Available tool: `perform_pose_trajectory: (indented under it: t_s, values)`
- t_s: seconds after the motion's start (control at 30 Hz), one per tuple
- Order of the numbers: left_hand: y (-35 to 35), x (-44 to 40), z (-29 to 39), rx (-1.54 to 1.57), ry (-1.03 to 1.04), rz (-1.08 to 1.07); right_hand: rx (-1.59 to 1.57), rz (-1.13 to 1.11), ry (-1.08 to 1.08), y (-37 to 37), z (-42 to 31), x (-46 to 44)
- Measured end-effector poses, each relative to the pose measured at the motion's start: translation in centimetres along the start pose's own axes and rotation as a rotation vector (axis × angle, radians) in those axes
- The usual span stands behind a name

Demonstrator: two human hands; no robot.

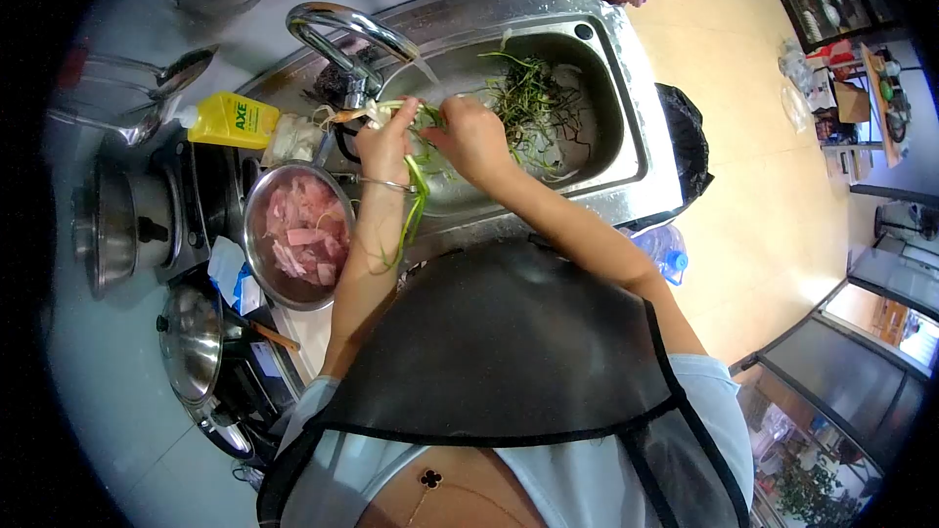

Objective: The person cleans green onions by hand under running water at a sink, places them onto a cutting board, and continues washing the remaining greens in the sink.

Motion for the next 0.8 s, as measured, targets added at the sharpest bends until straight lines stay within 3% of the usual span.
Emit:
perform_pose_trajectory:
  t_s: [0.07,0.2,0.3,0.37,0.4,0.47,0.5,0.53,0.6,0.63,0.7,0.73,0.77,0.8]
  values:
    - [0.8,0.4,0.0,-0.011,0.066,0.007,0.150,0.056,-0.028,0.1,-0.2,0.0]
    - [1.1,0.8,0.0,0.001,0.056,0.035,0.165,0.096,-0.024,0.5,0.9,-0.2]
    - [0.8,0.4,0.2,-0.099,0.101,0.040,-0.030,0.074,-0.063,0.3,1.2,-0.3]
    - [0.8,-0.1,0.5,-0.407,0.212,-0.007,-0.455,0.024,0.151,0.2,2.8,-0.6]
    - [0.8,-0.4,0.2,-0.407,0.210,-0.007,-0.454,0.022,0.153,-0.3,2.7,-0.9]
    - [1.3,-0.7,0.2,-0.468,0.313,-0.101,-0.943,-0.034,0.412,-0.5,3.2,-1.3]
    - [1.4,-0.8,0.1,-0.433,0.305,-0.128,-1.046,-0.055,0.416,-1.0,3.1,-1.4]
    - [1.0,-1.2,-0.1,-0.433,0.304,-0.128,-1.137,-0.055,0.495,-1.5,3.1,-1.5]
    - [0.5,-1.5,0.4,-0.710,0.603,-0.099,-1.134,0.005,0.464,-4.3,2.3,-2.4]
    - [-0.1,-1.6,0.8,-0.710,0.601,-0.097,-1.109,0.080,0.418,-6.0,2.6,-3.1]
    - [-1.6,-2.4,-0.2,-0.763,0.258,-0.170,-1.044,0.223,0.364,-9.5,4.4,-4.3]
    - [-2.2,-2.6,-0.1,-0.763,0.257,-0.168,-1.005,0.291,0.355,-11.3,5.7,-4.9]
    - [-2.9,-3.0,-0.7,-0.562,0.107,-0.208,-0.738,0.241,0.316,-12.6,8.0,-5.4]
    - [-3.2,-3.2,-1.4,-0.361,-0.040,-0.246,-0.737,0.240,0.317,-12.7,11.3,-4.8]
Point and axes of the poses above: each hand's wrist, its own x-axis away from the middle knuckle, its own y-axis out of the palm, z = x × y, the point moved 6 cm from there along -x, towards the middle knuckle, and after that the axes turned 13 degrees about -x, right-handed, at the moved point
